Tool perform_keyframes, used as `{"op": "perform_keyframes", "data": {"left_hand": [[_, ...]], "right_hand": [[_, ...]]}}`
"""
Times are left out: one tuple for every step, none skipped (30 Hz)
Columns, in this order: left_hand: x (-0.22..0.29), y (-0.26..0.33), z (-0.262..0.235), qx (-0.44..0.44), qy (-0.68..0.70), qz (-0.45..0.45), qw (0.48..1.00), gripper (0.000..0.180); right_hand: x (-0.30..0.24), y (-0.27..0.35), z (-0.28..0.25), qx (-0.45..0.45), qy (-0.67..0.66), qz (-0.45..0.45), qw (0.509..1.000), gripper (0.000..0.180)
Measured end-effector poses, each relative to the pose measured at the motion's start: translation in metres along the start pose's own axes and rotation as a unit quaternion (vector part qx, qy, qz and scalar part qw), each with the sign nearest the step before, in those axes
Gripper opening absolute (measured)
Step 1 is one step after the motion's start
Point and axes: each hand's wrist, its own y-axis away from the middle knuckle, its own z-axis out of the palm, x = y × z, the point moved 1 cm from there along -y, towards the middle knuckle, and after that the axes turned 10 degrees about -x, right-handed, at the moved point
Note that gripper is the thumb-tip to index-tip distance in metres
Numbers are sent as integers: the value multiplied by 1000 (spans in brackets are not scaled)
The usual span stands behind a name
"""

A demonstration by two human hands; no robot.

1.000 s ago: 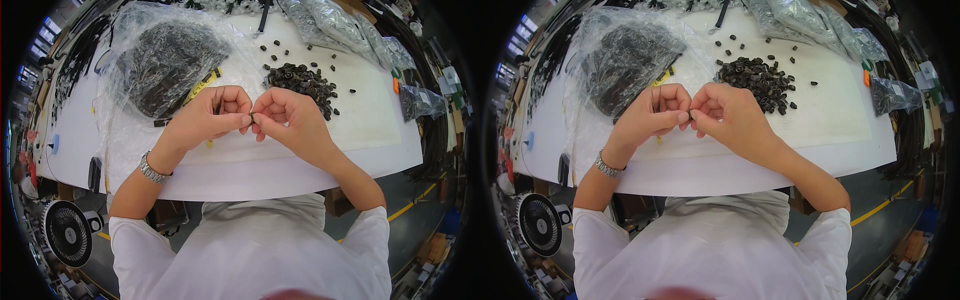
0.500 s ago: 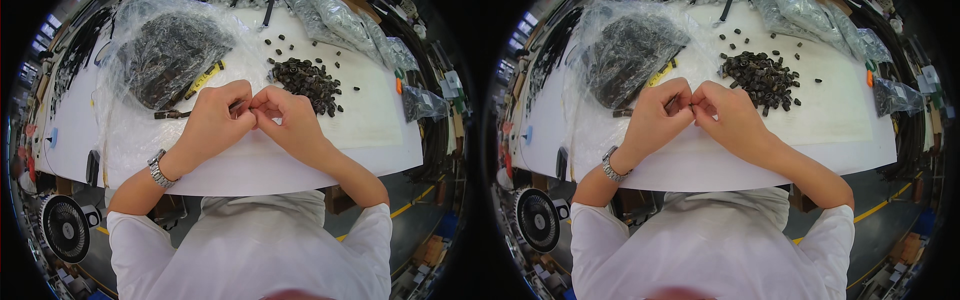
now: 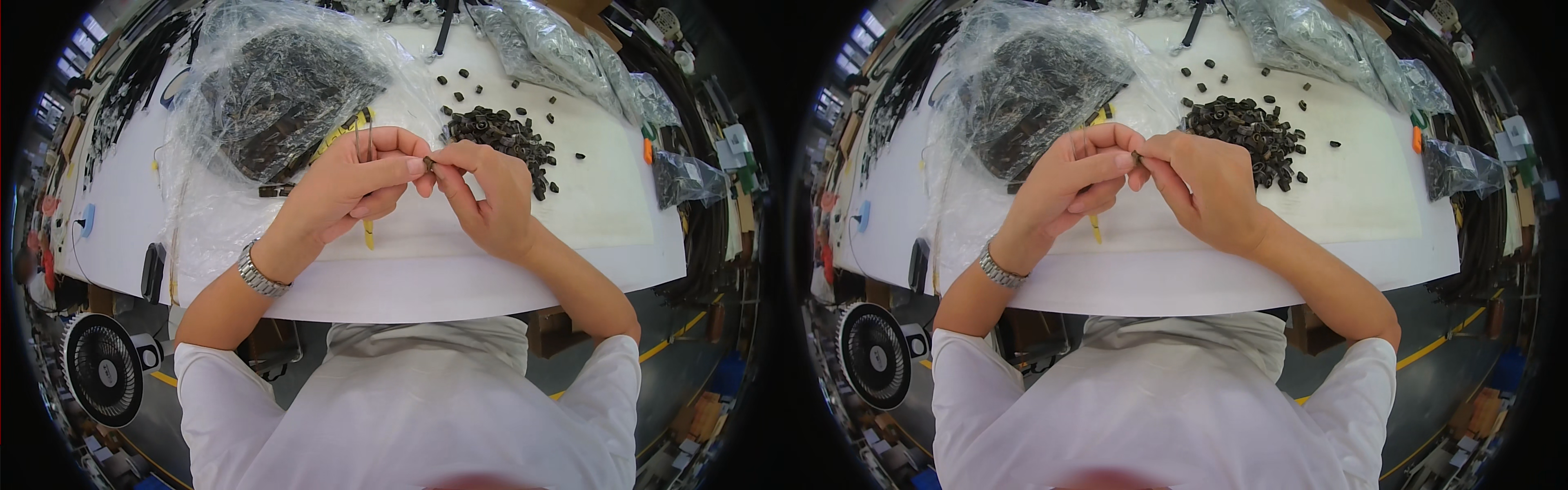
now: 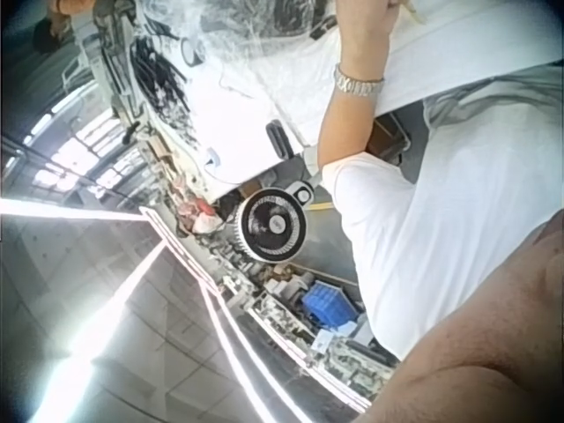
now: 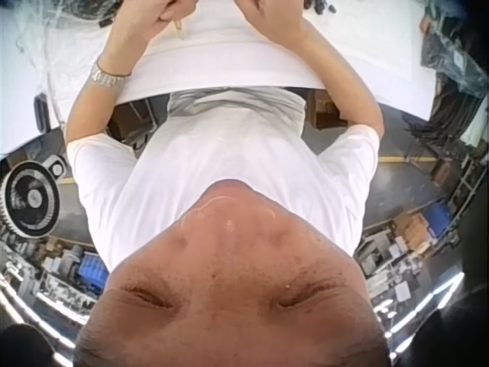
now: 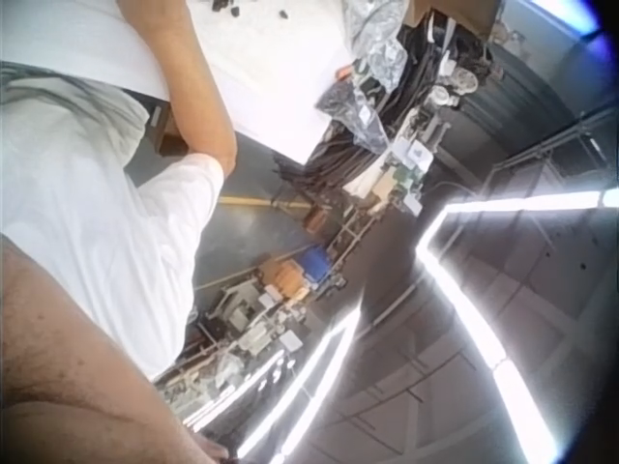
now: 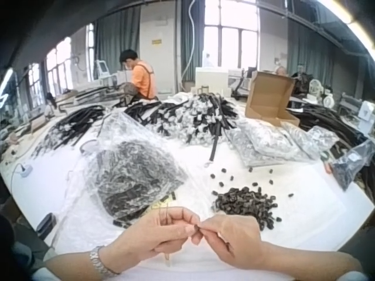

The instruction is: Assembling small black hardware caps onto pins using tweezers.

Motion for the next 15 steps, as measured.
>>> {"op": "perform_keyframes", "data": {"left_hand": [[1,1,0,-2,-18,-2,1000,20],[0,2,1,-1,-18,-2,1000,20],[0,2,2,7,-28,13,999,20],[0,1,4,13,-39,28,999,20],[1,1,8,13,-39,28,999,20],[4,1,12,70,-106,42,991,18],[7,2,15,127,-172,57,975,16],[6,2,15,126,-173,58,975,16],[6,3,15,145,-246,70,956,12],[6,5,15,166,-317,82,930,9],[7,6,15,167,-317,81,930,9],[9,8,16,183,-392,95,896,9],[10,9,18,198,-464,108,856,8],[10,10,19,198,-464,107,857,8],[8,10,22,203,-493,120,838,10]], "right_hand": [[0,0,-1,-12,-26,-4,1000,19],[0,-1,-1,-24,-51,-8,998,18],[-1,0,0,-24,-52,-9,998,18],[-1,2,2,-16,-106,45,993,17],[-1,3,5,-7,-158,98,982,16],[-2,3,8,-7,-158,98,982,16],[-2,2,13,8,-241,156,958,16],[-1,2,15,23,-321,212,923,15],[-3,1,15,23,-320,211,923,15],[-7,0,14,13,-299,216,929,16],[-10,-2,13,3,-277,221,935,16],[-13,-3,12,2,-278,221,935,16],[-17,-5,10,-12,-223,203,953,16],[-19,-7,8,-26,-168,183,968,15],[-20,-8,7,-27,-169,185,968,15]]}}
